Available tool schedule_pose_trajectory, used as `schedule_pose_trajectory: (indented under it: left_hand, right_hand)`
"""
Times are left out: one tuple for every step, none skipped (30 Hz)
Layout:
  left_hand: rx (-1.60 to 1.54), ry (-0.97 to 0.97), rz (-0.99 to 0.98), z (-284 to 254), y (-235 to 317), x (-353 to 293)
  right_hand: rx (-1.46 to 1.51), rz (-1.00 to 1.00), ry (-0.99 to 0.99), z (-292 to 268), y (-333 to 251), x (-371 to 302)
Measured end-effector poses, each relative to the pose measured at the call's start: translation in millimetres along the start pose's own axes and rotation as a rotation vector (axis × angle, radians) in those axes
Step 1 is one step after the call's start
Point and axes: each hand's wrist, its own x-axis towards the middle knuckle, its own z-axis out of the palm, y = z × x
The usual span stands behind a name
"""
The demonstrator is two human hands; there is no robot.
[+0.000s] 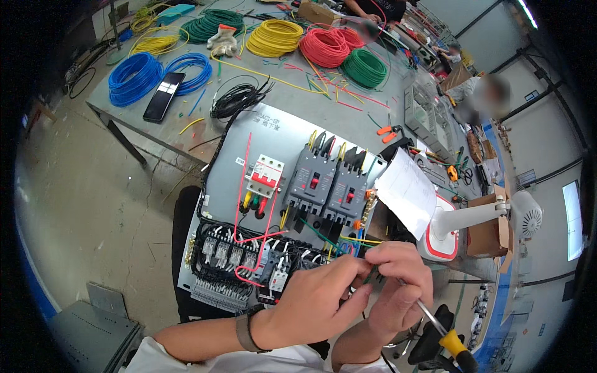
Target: The person strips the insulation from colored wires and connects them to terminals on an electrical panel. They use a screwdriver to tighten the connections and a wire stripper to prepare the wire ends. The person works on multiple wires of different colors throughout the clip.
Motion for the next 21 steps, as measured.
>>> schedule_pose_trajectory:
  left_hand:
    - [-0.005, 0.003, 0.004, 0.9, -0.8, -1.6]
    - [-0.009, 0.007, 0.010, 1.4, -1.1, -1.7]
    - [-0.010, 0.006, 0.012, 1.2, -0.9, -1.9]
    - [-0.011, 0.005, 0.013, 0.7, -0.6, -2.2]
    - [-0.012, 0.001, 0.018, 0.8, -0.2, -1.8]
    - [-0.016, 0.002, 0.015, 1.0, 0.6, -1.8]
    - [-0.020, 0.002, 0.012, 1.0, 1.8, -1.9]
    - [-0.024, 0.003, 0.010, 1.4, 2.9, -1.6]
    - [-0.024, 0.002, 0.004, 1.5, 3.7, -1.9]
    - [-0.023, 0.002, -0.002, 1.6, 4.5, -2.5]
    - [-0.023, 0.001, -0.007, 1.7, 4.7, -2.9]
    - [-0.019, 0.007, -0.002, 1.8, 3.9, -2.8]
    - [-0.013, 0.014, 0.002, 2.0, 2.3, -2.5]
    - [-0.010, 0.018, 0.010, 2.5, 1.0, -1.8]
    - [-0.008, 0.016, 0.002, 2.6, 0.2, -1.3]
    - [-0.006, 0.015, -0.007, 2.5, -0.6, -0.9]
    - [-0.002, 0.017, -0.016, 1.5, -1.7, -0.9]
    - [-0.006, 0.019, -0.044, 0.2, -3.2, -1.1]
    - [-0.010, 0.022, -0.072, -1.5, -5.3, -1.6]
    - [-0.015, 0.023, -0.099, -2.9, -7.3, -2.3]
    - [0.004, 0.029, -0.126, -5.4, -10.7, -2.4]
  right_hand:
    - [-0.004, 0.003, 0.004, 0.1, -0.2, -2.0]
    - [-0.007, 0.000, 0.008, 0.5, -0.5, -1.4]
    - [-0.009, -0.003, 0.012, 0.9, -0.7, -1.1]
    - [-0.005, -0.008, 0.011, 1.5, -1.4, -0.7]
    - [-0.003, -0.016, 0.013, 1.4, -2.2, 0.2]
    - [0.000, -0.023, 0.016, 1.4, -2.6, 0.4]
    - [0.010, -0.024, 0.018, 1.2, -2.4, -0.1]
    - [0.019, -0.026, 0.020, 0.4, -1.9, -0.3]
    - [0.028, -0.028, 0.022, -0.1, -1.5, -0.5]
    - [0.037, -0.033, 0.022, 0.1, -1.1, -0.6]
    - [0.044, -0.038, 0.023, 0.5, -1.2, -0.6]
    - [0.052, -0.042, 0.024, 0.8, -1.0, -0.5]
    - [0.049, -0.039, 0.015, 1.1, -0.3, -0.1]
    - [0.043, -0.037, 0.009, 0.7, 0.6, 0.3]
    - [0.037, -0.034, 0.004, 0.5, 1.8, 0.6]
    - [0.041, -0.026, -0.003, 0.3, 3.3, 0.4]
    - [0.048, -0.018, -0.013, 1.2, 5.5, 0.1]
    - [0.055, -0.009, -0.022, 2.3, 8.0, -0.2]
    - [0.062, 0.026, -0.039, 4.2, 10.1, -0.8]
    - [0.068, 0.061, -0.057, 6.1, 11.7, -1.5]
    - [0.074, 0.096, -0.074, 8.2, 14.0, -2.1]
